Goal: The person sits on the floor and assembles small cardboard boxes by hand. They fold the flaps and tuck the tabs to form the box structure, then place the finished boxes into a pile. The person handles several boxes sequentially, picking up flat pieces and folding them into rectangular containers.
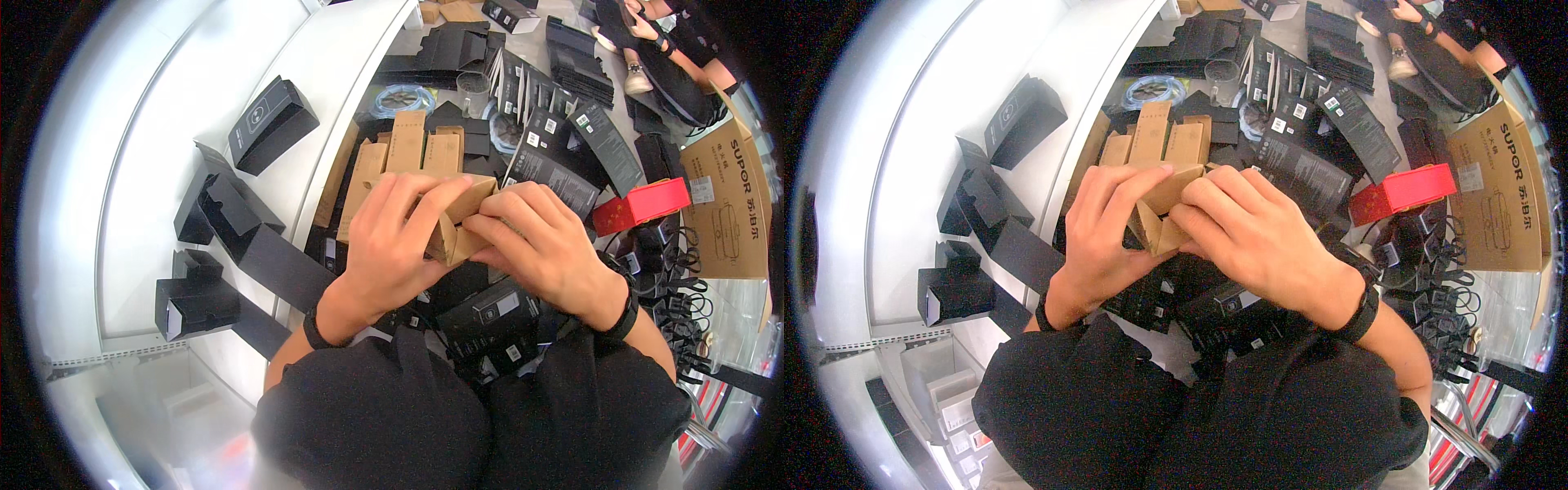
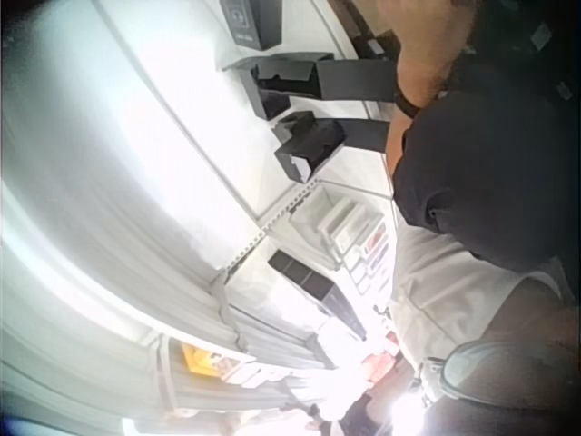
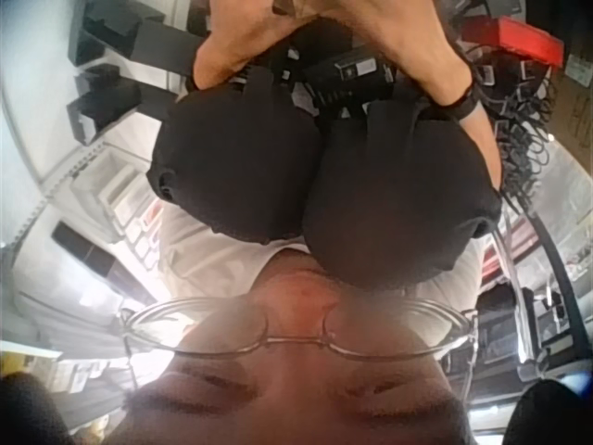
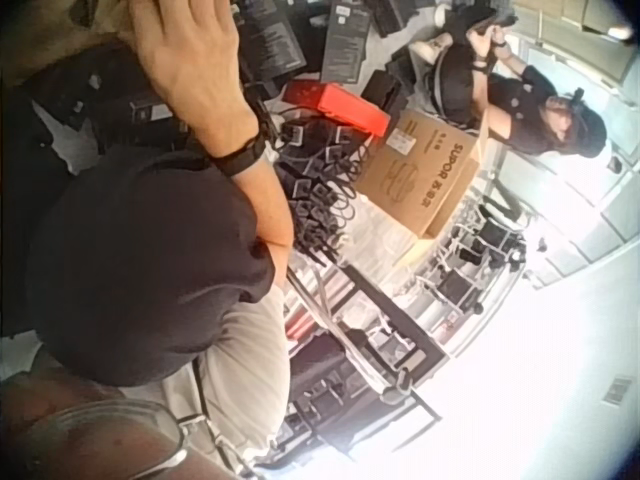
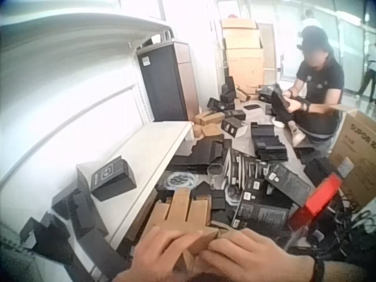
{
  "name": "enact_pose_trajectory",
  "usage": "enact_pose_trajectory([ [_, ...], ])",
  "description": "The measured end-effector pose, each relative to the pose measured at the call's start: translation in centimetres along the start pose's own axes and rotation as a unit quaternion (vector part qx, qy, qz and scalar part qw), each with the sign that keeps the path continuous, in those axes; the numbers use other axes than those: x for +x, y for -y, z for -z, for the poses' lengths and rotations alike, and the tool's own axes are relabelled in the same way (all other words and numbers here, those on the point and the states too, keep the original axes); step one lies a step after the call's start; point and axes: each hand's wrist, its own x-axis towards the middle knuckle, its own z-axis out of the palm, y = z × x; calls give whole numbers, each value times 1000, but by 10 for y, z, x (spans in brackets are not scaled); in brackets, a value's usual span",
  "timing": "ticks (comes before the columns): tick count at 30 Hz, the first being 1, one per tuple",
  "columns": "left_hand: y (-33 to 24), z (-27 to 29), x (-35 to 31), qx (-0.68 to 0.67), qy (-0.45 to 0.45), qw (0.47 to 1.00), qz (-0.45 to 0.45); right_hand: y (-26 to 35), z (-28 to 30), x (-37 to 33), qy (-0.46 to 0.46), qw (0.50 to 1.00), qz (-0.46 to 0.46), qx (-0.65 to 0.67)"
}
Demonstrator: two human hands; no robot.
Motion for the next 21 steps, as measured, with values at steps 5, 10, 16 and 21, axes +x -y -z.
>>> enact_pose_trajectory([
  [5, 1, -1, -2, 14, 11, 1000, 7, 0, -1, 0, 18, 1000, -12, 3],
  [10, 0, -4, -2, 19, 13, 1000, 18, 3, -1, 0, 31, 999, -32, -16],
  [16, 0, -6, -1, 24, -1, 999, 31, 5, -6, 0, 52, 996, -68, -4],
  [21, 1, -2, -1, 26, -16, 998, 49, 4, -12, -4, 48, 996, -62, -48],
])
